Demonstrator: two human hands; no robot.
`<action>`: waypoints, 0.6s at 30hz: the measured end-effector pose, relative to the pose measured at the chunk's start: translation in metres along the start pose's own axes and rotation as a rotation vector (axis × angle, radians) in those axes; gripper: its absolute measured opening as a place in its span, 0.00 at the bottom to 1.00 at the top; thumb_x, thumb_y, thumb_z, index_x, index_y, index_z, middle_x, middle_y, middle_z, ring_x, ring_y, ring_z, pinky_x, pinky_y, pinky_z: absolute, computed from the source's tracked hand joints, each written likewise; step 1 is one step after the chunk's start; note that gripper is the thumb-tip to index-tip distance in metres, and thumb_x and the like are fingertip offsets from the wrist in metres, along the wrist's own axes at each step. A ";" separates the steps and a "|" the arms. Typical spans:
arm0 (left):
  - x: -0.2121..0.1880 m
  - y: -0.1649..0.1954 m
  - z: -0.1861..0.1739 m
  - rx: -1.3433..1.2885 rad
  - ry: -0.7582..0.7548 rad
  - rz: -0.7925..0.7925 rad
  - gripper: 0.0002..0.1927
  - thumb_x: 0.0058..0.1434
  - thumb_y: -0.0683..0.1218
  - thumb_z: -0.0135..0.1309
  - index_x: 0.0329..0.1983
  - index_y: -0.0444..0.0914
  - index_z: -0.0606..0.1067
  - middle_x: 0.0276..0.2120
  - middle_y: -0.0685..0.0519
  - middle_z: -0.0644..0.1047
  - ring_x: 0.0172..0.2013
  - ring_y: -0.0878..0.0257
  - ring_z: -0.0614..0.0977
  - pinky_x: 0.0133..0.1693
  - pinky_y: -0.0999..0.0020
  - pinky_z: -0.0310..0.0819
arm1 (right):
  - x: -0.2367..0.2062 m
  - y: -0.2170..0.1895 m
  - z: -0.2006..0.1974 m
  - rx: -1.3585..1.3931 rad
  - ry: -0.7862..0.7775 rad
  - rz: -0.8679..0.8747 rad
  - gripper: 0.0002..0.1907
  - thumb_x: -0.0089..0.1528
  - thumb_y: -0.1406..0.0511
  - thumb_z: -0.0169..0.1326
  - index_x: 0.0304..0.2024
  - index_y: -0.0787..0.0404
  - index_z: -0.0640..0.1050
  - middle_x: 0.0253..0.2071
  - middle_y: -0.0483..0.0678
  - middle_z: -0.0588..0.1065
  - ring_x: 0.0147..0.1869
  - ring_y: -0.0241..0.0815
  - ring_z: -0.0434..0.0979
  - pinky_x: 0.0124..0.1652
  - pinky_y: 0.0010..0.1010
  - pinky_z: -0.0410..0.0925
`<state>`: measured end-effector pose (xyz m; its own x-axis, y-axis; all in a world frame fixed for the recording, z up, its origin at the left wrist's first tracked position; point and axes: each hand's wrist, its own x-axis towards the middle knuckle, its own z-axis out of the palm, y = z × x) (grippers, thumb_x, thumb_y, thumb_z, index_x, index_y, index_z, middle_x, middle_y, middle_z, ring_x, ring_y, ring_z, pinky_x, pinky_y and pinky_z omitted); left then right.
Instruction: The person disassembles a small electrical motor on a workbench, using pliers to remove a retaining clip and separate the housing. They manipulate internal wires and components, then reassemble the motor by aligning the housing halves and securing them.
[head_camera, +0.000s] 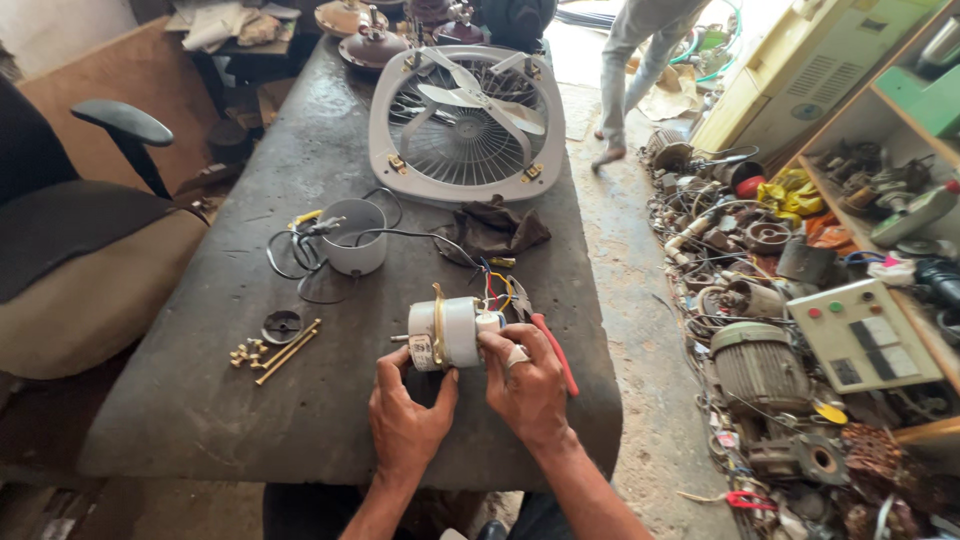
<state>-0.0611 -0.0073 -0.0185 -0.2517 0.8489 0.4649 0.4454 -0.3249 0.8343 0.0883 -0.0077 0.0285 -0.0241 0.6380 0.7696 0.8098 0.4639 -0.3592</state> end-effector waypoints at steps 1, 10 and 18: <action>0.000 0.000 -0.001 -0.011 0.002 0.005 0.29 0.49 0.48 0.69 0.49 0.33 0.69 0.41 0.40 0.79 0.42 0.44 0.83 0.44 0.52 0.75 | 0.000 -0.002 0.000 -0.012 0.011 -0.028 0.13 0.55 0.74 0.63 0.42 0.59 0.82 0.39 0.48 0.76 0.43 0.50 0.79 0.41 0.38 0.73; 0.008 0.001 -0.011 0.041 0.005 0.033 0.28 0.47 0.48 0.70 0.47 0.35 0.70 0.39 0.42 0.80 0.42 0.43 0.82 0.44 0.52 0.74 | 0.012 -0.013 0.001 0.072 0.062 0.074 0.09 0.51 0.73 0.64 0.34 0.60 0.82 0.32 0.49 0.78 0.38 0.48 0.81 0.60 0.45 0.70; 0.001 -0.004 -0.017 -0.032 0.003 0.059 0.29 0.50 0.47 0.68 0.52 0.35 0.69 0.43 0.42 0.79 0.44 0.45 0.82 0.45 0.53 0.75 | -0.033 -0.014 0.010 0.636 0.053 0.826 0.08 0.61 0.74 0.59 0.43 0.64 0.83 0.30 0.44 0.78 0.32 0.32 0.75 0.36 0.26 0.69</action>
<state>-0.0780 -0.0120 -0.0164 -0.2284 0.8263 0.5149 0.4320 -0.3879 0.8142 0.0716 -0.0286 0.0029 0.4351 0.8833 0.1747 0.1041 0.1434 -0.9842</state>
